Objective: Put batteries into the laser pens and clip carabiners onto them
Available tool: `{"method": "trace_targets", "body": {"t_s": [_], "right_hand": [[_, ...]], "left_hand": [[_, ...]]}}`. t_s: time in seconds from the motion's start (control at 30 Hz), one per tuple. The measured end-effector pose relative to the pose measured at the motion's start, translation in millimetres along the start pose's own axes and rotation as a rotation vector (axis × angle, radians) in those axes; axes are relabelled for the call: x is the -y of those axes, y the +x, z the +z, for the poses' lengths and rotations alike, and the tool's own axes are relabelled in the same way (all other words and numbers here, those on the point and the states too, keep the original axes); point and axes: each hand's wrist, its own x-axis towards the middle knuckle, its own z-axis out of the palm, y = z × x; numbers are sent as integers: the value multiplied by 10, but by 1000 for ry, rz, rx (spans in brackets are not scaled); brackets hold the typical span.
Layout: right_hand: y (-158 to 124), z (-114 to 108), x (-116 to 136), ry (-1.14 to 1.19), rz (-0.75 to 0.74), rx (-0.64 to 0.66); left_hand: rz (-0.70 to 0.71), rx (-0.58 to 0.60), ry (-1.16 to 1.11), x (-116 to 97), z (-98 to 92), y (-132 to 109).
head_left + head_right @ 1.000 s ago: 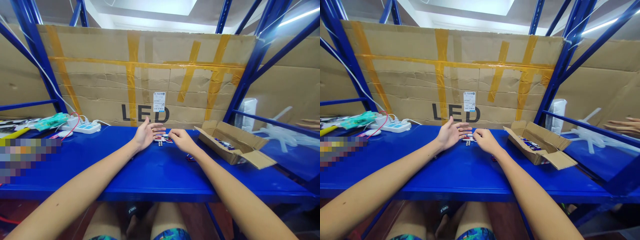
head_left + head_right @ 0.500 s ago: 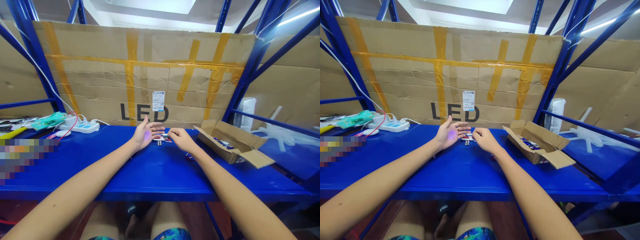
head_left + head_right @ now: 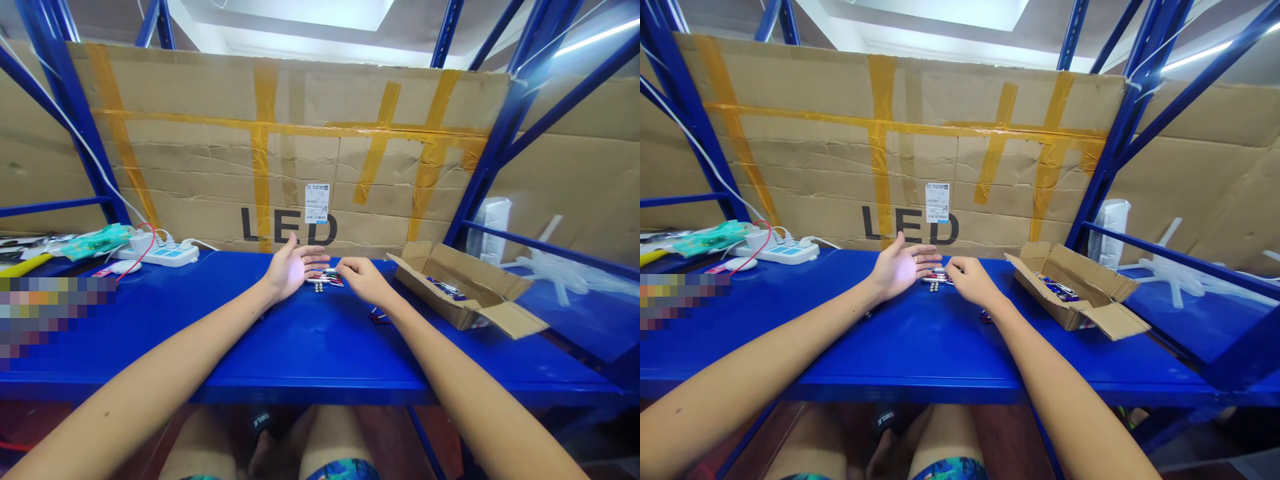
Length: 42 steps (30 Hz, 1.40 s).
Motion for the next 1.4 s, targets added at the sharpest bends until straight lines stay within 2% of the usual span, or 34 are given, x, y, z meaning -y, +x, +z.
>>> {"method": "trace_targets", "body": {"t_s": [0.9, 1.4], "right_hand": [[-9, -28, 7, 40, 27, 28], [3, -63, -5, -31, 21, -155]], "left_hand": [[1, 29, -6, 6, -3, 4], [0, 25, -14, -10, -10, -3]]}}
